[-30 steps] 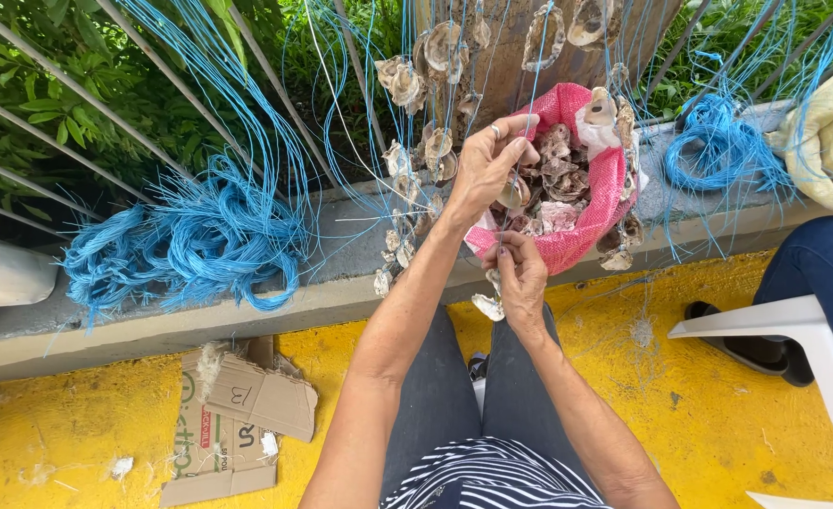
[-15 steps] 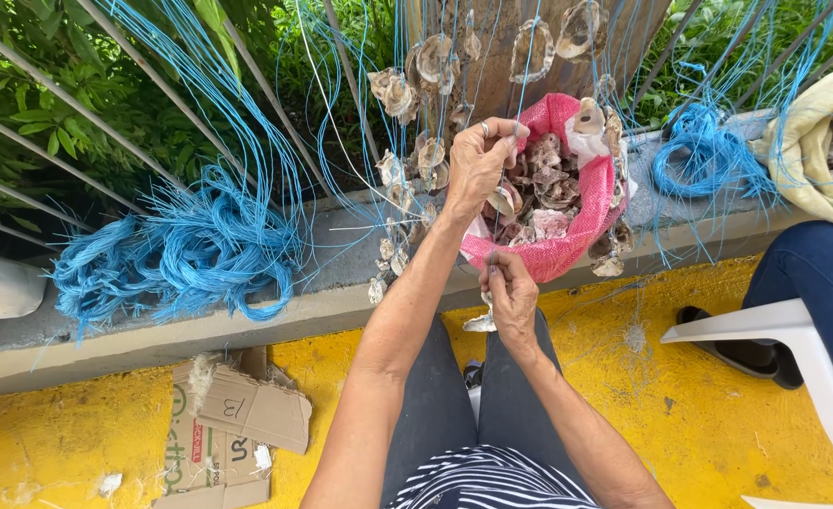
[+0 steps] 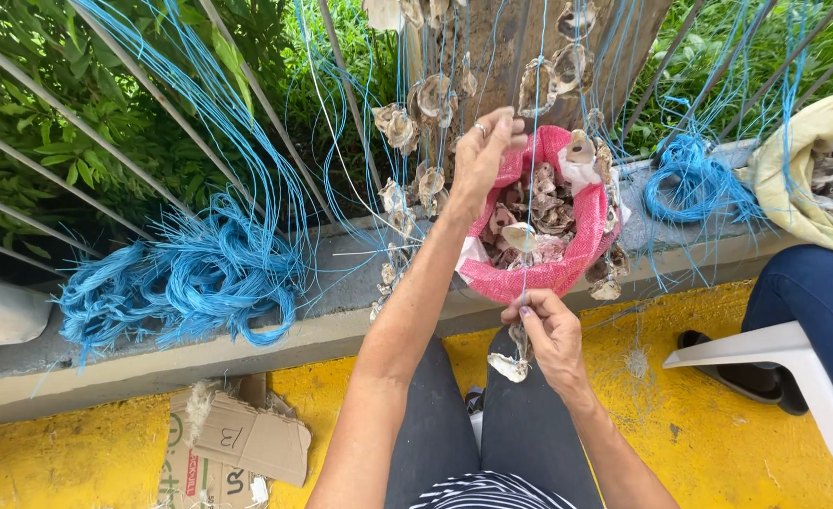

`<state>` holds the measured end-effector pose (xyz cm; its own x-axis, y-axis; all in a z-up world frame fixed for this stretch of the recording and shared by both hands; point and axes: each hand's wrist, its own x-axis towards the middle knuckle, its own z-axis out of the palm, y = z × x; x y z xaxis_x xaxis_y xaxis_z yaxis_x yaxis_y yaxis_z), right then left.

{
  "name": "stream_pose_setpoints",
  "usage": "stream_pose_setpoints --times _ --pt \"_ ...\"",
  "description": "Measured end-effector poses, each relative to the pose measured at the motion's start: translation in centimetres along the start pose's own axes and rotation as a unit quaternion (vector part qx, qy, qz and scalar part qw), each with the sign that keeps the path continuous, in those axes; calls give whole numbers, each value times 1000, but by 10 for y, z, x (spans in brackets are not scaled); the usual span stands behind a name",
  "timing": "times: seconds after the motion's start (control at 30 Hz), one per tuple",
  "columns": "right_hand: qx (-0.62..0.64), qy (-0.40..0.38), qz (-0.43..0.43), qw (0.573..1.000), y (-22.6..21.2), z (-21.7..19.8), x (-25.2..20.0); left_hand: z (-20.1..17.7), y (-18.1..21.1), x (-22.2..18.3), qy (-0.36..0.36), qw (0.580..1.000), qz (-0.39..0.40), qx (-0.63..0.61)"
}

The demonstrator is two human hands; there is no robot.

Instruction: Threading twine through empty oyster shells to create strings for aquaculture.

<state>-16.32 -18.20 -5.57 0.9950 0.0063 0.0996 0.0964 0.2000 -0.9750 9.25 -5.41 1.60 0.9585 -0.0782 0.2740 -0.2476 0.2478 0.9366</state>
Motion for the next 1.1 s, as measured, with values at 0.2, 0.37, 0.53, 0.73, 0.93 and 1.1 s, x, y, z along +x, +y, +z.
stream_pose_setpoints --times 0.2,0.37,0.53,0.73,0.93,1.1 --pt "-42 -42 -22 998 -18 5 -1 21 51 45 -46 986 -106 -116" --pt "-65 -91 -36 993 -17 4 15 37 65 48 -9 992 -103 -72" --pt "-71 -126 -18 989 -9 -5 37 23 52 57 -14 996 -50 -71" --pt "-49 -105 55 992 -30 -3 53 9 52 58 -55 994 92 -7" --pt "-117 -109 79 984 -19 -32 57 3 64 46 -59 995 -39 -74" --pt "-167 -50 11 985 -36 -72 39 -1 30 62 -95 988 54 -112"
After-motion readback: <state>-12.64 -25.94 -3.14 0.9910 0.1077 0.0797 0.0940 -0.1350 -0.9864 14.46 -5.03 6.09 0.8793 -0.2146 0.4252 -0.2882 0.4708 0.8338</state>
